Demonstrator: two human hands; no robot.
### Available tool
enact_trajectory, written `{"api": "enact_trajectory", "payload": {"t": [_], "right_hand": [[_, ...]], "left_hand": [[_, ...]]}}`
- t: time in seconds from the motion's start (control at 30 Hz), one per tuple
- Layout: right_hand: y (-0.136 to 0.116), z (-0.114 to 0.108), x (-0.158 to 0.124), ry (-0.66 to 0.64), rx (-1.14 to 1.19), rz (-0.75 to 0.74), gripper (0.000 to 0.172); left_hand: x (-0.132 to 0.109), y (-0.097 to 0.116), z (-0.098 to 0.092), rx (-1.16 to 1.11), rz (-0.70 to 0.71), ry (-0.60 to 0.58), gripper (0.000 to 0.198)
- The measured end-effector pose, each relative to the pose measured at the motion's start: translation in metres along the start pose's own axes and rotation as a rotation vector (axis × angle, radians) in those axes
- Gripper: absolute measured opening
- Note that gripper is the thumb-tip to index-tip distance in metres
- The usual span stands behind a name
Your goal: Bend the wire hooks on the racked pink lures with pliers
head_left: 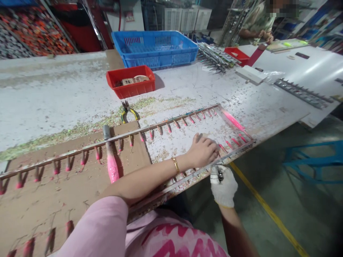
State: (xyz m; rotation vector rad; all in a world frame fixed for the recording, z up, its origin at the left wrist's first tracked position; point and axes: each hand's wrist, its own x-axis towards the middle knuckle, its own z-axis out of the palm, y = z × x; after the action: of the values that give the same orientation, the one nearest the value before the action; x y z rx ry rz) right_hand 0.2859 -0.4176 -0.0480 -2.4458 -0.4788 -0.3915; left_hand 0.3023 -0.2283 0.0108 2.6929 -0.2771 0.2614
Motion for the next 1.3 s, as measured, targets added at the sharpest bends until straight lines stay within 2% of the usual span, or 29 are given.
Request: {"api": "enact_trajectory", "payload": {"t": [0.1, 0.27, 0.47, 0.6, 0.73, 0.9, 1.1, 1.3], "right_hand": [[-0.001, 0.000, 0.000, -0.007, -0.005, 0.013, 0.051], [-0.001, 0.001, -0.001, -0.007, -0.007, 0.020, 0.050], [-0.001, 0.001, 0.000, 0.009, -0.003, 0.011, 0.049], [-0.003, 0.000, 0.001, -0.012, -0.001, 0.025, 0.050], [-0.004, 0.001, 0.001, -0.007, -0.008, 0.031, 0.050], [-0.003, 0.002, 0.000, -0.010, -0.003, 0.034, 0.049], [-0.003, 0.001, 0.000, -0.011, -0.008, 0.034, 0.050], [-0.004, 0.002, 0.000, -0.012, 0.020, 0.047, 0.050]], "left_hand": [[-0.006, -0.003, -0.005, -0.046, 0.017, -0.015, 0.024], [-0.015, -0.006, 0.006, -0.033, 0.082, -0.040, 0.027], [-0.002, 0.000, 0.014, 0.052, 0.083, -0.010, 0.031], [0.005, 0.001, 0.006, 0.057, 0.034, -0.019, 0.029], [-0.002, -0.005, -0.005, -0.020, -0.016, -0.042, 0.023], [-0.011, -0.005, 0.001, -0.040, 0.050, -0.062, 0.025], [-0.001, 0.001, 0.010, 0.044, 0.062, -0.032, 0.030], [0.005, -0.007, -0.005, 0.004, -0.056, -0.033, 0.028]]}}
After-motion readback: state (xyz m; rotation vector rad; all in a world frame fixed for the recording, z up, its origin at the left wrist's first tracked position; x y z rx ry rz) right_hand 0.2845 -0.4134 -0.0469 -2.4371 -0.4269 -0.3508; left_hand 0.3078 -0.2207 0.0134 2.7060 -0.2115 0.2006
